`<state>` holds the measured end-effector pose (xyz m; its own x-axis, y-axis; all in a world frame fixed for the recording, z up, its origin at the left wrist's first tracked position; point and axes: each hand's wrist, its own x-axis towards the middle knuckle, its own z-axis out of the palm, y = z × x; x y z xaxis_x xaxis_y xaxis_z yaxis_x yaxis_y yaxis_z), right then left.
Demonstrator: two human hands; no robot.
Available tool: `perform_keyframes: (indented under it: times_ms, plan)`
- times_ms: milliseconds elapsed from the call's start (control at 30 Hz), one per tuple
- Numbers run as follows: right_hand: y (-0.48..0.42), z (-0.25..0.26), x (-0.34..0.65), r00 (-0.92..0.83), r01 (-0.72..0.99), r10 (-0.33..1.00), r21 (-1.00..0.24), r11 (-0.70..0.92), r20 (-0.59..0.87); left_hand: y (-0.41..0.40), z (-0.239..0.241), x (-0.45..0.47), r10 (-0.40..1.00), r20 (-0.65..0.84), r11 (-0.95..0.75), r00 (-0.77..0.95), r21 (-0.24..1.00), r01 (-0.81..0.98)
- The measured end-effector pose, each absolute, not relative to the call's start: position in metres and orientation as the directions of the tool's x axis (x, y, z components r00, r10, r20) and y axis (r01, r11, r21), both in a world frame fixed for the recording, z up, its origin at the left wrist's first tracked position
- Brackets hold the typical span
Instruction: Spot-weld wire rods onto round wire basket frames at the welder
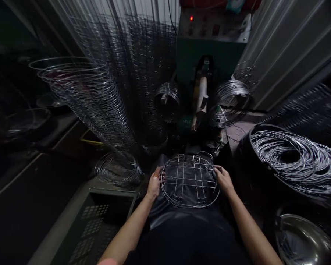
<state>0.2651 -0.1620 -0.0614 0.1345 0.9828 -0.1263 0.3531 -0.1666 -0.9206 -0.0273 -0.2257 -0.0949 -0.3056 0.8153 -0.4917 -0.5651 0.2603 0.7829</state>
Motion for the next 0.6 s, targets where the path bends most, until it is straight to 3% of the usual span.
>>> perform_keyframes:
  times_ms: [233, 600]
  plan:
    - [-0.152, -0.090, 0.277, 0.114, 0.212, 0.957, -0.935, -0.285, -0.266, -0.217, -0.104, -0.028, 0.825, -0.453, 0.288, -0.339, 0.851, -0.438]
    - [-0.205, -0.091, 0.286, 0.121, 0.330, 0.978, -0.923, -0.199, -0.168, -0.207, -0.111, -0.040, 0.869, -0.412, 0.379, -0.276, 0.910, -0.167]
